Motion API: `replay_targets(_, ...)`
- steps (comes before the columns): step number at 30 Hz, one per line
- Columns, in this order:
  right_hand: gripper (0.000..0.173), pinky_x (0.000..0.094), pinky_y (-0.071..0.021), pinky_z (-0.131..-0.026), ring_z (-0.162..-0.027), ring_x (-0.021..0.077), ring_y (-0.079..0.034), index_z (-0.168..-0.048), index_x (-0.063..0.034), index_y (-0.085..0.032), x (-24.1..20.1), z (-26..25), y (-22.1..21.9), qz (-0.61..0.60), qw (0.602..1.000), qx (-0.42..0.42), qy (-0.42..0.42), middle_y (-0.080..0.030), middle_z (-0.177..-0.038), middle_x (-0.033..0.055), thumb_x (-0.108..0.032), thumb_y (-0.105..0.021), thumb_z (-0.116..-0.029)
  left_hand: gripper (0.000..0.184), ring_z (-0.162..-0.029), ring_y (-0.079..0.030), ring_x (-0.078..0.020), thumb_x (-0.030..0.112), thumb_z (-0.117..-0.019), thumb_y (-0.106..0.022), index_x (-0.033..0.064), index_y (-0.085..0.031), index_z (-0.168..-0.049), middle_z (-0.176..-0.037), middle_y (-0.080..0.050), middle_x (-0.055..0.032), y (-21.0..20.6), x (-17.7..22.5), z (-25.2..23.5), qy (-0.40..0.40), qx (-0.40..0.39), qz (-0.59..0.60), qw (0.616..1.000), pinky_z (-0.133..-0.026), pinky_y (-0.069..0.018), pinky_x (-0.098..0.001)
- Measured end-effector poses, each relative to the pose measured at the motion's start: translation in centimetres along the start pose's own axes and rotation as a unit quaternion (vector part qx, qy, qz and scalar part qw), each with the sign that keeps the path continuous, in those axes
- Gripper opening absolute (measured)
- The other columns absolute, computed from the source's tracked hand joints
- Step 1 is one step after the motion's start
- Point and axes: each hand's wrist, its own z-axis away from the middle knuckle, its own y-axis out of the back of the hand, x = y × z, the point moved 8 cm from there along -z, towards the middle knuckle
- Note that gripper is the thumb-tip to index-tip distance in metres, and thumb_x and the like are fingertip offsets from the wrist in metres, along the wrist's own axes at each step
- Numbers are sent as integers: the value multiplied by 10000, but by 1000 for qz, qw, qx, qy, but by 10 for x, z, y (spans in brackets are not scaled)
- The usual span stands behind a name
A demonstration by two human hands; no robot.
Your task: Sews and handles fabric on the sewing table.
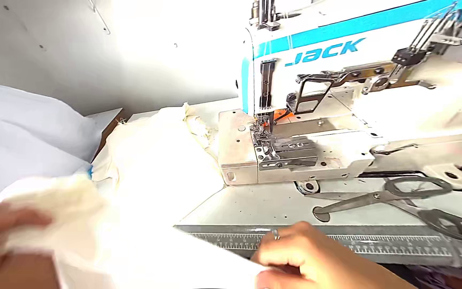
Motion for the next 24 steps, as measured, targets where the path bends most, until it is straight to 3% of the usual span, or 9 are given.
replay_targets(2, 193, 133, -482, -608, -658, 13, -603, -917, -10, -714, 20, 4, 13, -35, 996, 82, -29, -670, -738, 51, -169, -635, -994, 204, -1005, -619, -338, 25, -949, -562, -103, -628, -804, -978, -645, -279, -58, -32, -22, -66, -29, -24, 997, -916, -488, -436)
replay_targets(4, 196, 97, -503, -641, -699, -63, -607, -1013, -41, -737, 45, 9, 21, -72, 980, 161, -95, -693, -808, -25, -195, -617, -1009, 217, -1233, -487, -597, -2, -970, -515, -110, -675, -1068, -1252, -572, -387, -122, -24, -39, -43, -176, -6, 983, -1021, -351, -735)
replay_targets(5, 194, 97, -499, -614, -676, -77, -596, -1030, -63, -741, 57, 10, 24, -78, 969, 200, -126, -685, -791, -62, -211, -618, -1005, 281, -1285, -441, -626, -44, -949, -520, -86, -671, -1182, -1334, -537, -386, -144, -9, -36, -32, -245, 12, 969, -1027, -328, -780)
replay_targets(6, 189, 98, -477, -567, -625, -79, -570, -1046, -81, -739, 69, 11, 27, -73, 958, 236, -147, -659, -742, -91, -225, -626, -996, 299, -1236, -523, -567, -20, -964, -551, -58, -663, -1239, -1316, -575, -339, -157, 12, -24, -31, -290, 28, 956, -991, -416, -730)
replay_targets(8, 181, 95, -379, -478, -519, -80, -459, -1067, -107, -704, 88, 13, 29, -73, 938, 288, -179, -543, -630, -137, -258, -649, -985, 263, -911, -706, -266, 152, -948, -642, -2, -687, -1156, -1053, -706, -153, -161, 65, 26, -38, -319, 115, 940, -774, -599, -438)
replay_targets(11, 160, 96, -382, -479, -517, -71, -464, -1094, -98, -648, 95, 15, 20, -166, 918, 310, -183, -537, -635, -137, -215, -651, -984, 406, -773, -679, -90, 369, -905, -772, -6, -678, -1029, -910, -709, -110, -154, 134, 107, 48, -360, 335, 869, -695, -572, -212)
replay_targets(15, 169, 206, -594, -745, -822, 13, -690, -1181, -136, -581, 82, 32, 3, -328, 881, 321, -112, -708, -929, -87, -181, -612, -1021, 166, -867, -677, 6, 148, -928, -725, 26, -625, -981, -936, -696, -46, -139, 145, 147, 179, -267, 409, 854, -774, -576, -147)
replay_targets(18, 143, 209, -571, -847, -953, -14, -665, -1145, -178, -634, 77, 59, -13, -242, 903, 331, -132, -698, -1042, -114, -196, -644, -1004, 73, -961, -672, 45, 164, -986, -689, 95, -706, -997, -1024, -723, 62, -133, 138, 158, 241, -248, 475, 809, -852, -572, -146)
replay_targets(24, 248, 218, -586, -902, -1044, 20, -662, -1137, -104, -640, 76, 80, -42, -161, 912, 348, -146, -673, -1138, -14, -151, -764, -928, 107, -1026, -688, 20, 134, -975, -681, 85, -771, -1008, -1078, -762, 56, -141, 140, 171, 304, -310, 544, 718, -897, -571, -169)
